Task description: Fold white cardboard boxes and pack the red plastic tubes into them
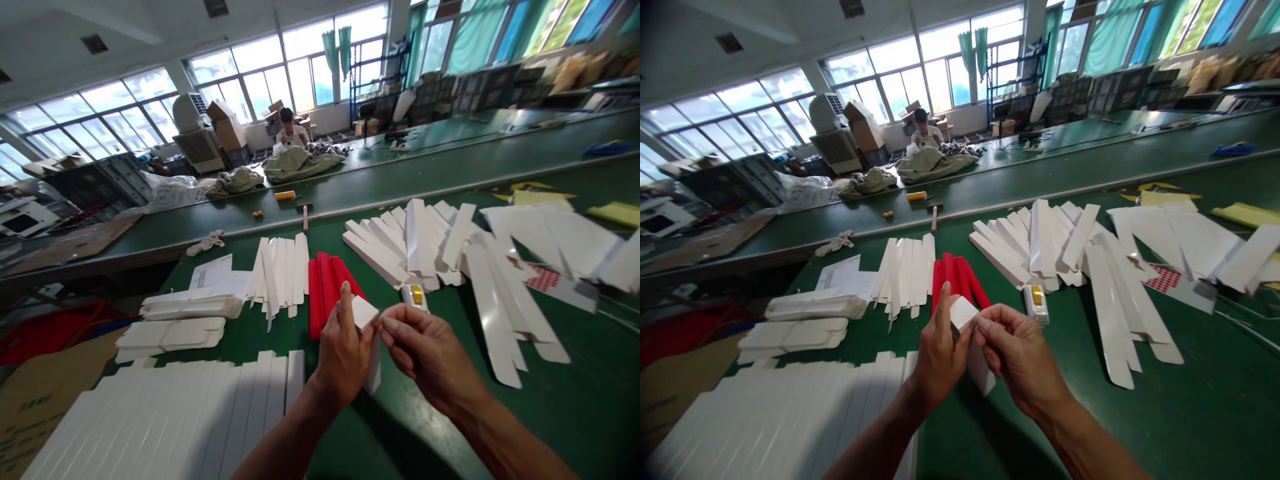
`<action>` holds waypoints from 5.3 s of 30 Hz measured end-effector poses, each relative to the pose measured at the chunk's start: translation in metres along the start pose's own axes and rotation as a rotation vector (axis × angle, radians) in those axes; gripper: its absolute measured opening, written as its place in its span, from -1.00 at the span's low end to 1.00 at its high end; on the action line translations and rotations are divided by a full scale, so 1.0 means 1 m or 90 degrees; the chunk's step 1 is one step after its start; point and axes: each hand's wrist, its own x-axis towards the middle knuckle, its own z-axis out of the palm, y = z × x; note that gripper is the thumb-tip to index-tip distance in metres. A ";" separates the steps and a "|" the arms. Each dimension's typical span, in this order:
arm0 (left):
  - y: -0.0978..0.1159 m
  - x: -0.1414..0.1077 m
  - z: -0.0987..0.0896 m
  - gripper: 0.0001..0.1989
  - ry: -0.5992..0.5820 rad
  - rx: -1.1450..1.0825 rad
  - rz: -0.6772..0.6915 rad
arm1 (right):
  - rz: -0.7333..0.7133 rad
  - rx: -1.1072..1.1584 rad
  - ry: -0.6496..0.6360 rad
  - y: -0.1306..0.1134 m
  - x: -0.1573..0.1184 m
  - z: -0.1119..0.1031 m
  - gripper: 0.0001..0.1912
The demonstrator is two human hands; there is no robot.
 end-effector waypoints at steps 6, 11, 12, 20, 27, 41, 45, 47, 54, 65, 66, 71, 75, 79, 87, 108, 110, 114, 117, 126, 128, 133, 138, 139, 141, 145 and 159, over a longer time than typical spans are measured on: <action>0.007 -0.004 0.005 -0.31 -0.002 0.000 0.016 | 0.006 -0.104 0.017 -0.012 0.002 0.001 -0.63; 0.010 -0.003 0.005 -0.28 0.004 -0.005 0.038 | 0.018 -0.188 0.042 -0.016 0.000 0.000 -0.62; 0.010 -0.003 0.005 -0.28 0.005 -0.004 0.038 | 0.017 -0.206 0.046 -0.016 0.000 -0.001 -0.63; 0.011 -0.004 0.006 -0.28 -0.002 -0.015 0.029 | -0.052 -0.383 0.043 -0.017 0.005 -0.005 -0.80; 0.011 -0.004 0.007 -0.24 -0.015 -0.024 0.021 | -0.118 -0.531 0.023 -0.018 0.006 -0.008 -0.86; 0.002 -0.002 -0.004 -0.61 -0.024 -0.083 0.087 | -0.029 -0.424 -0.011 -0.022 0.010 -0.006 -0.74; -0.006 0.000 -0.014 -0.63 -0.106 -0.124 0.097 | -0.059 -0.386 -0.006 -0.012 0.013 -0.008 -0.73; -0.009 0.003 -0.018 -0.57 -0.135 -0.148 0.104 | -0.077 -0.359 -0.005 -0.006 0.014 -0.008 -0.72; -0.013 0.008 -0.019 -0.54 -0.147 -0.199 0.073 | -0.100 -0.336 0.020 0.008 0.015 -0.007 -0.57; -0.017 0.011 -0.024 -0.49 -0.196 -0.203 0.097 | -0.097 -0.606 -0.014 0.027 0.054 -0.042 -0.51; -0.017 0.011 -0.025 -0.48 -0.195 -0.198 0.095 | -0.097 -0.597 -0.044 0.029 0.056 -0.045 -0.54; -0.017 0.007 -0.026 -0.39 -0.190 -0.190 0.099 | -0.085 -0.487 -0.218 0.029 0.049 -0.048 -0.48; -0.013 0.004 -0.028 -0.36 -0.177 -0.198 0.099 | -0.106 -0.356 -0.261 0.022 0.047 -0.038 -0.40; -0.012 -0.004 -0.027 -0.33 -0.168 -0.213 0.095 | -0.088 -0.383 -0.250 0.027 0.053 -0.034 -0.49; -0.016 -0.072 0.053 0.09 0.114 -0.052 -0.099 | -0.087 -0.442 -0.212 0.032 0.038 -0.029 -0.60; -0.103 -0.243 0.048 -0.28 -0.216 0.490 -0.423 | 0.261 -0.780 -0.255 0.237 0.078 -0.004 -0.41; -0.106 -0.231 0.039 -0.35 -0.214 0.465 -0.445 | 0.237 -0.788 -0.274 0.231 0.084 -0.021 -0.50; -0.138 -0.159 0.019 -0.43 -0.180 0.465 -0.510 | 0.190 -0.807 -0.251 0.221 0.088 -0.057 -0.64; -0.180 -0.088 0.006 -0.34 -0.137 0.504 -0.555 | 0.142 -0.821 -0.231 0.224 0.079 -0.074 -0.72; -0.171 0.002 -0.098 -0.76 -0.241 0.454 -0.422 | 0.090 -0.712 -0.254 0.164 0.065 -0.084 -0.53; -0.131 0.014 -0.141 -0.72 -0.276 0.439 -0.323 | -0.076 -0.760 -0.229 0.103 0.070 -0.070 -0.54; -0.020 0.047 -0.209 -0.76 -0.387 0.318 0.075 | -0.534 -0.817 -0.305 -0.031 0.080 -0.032 0.19; 0.027 0.062 -0.183 -0.74 -0.419 0.230 0.284 | -0.158 -0.712 -0.636 -0.034 0.056 -0.021 0.35; 0.026 0.062 -0.172 -0.75 -0.415 0.219 0.297 | -0.077 -0.659 -0.643 -0.022 0.047 -0.022 0.29; 0.018 0.058 -0.149 -0.74 -0.420 0.169 0.304 | 0.034 -0.536 -0.623 0.007 0.029 -0.027 0.07; -0.012 0.032 -0.099 -0.72 -0.245 -0.060 0.084 | 0.133 -0.297 -0.512 0.052 0.013 -0.039 -0.36; -0.054 -0.025 -0.007 -0.16 0.131 -0.302 -0.474 | 0.096 -0.579 -0.132 0.093 0.141 -0.073 -0.48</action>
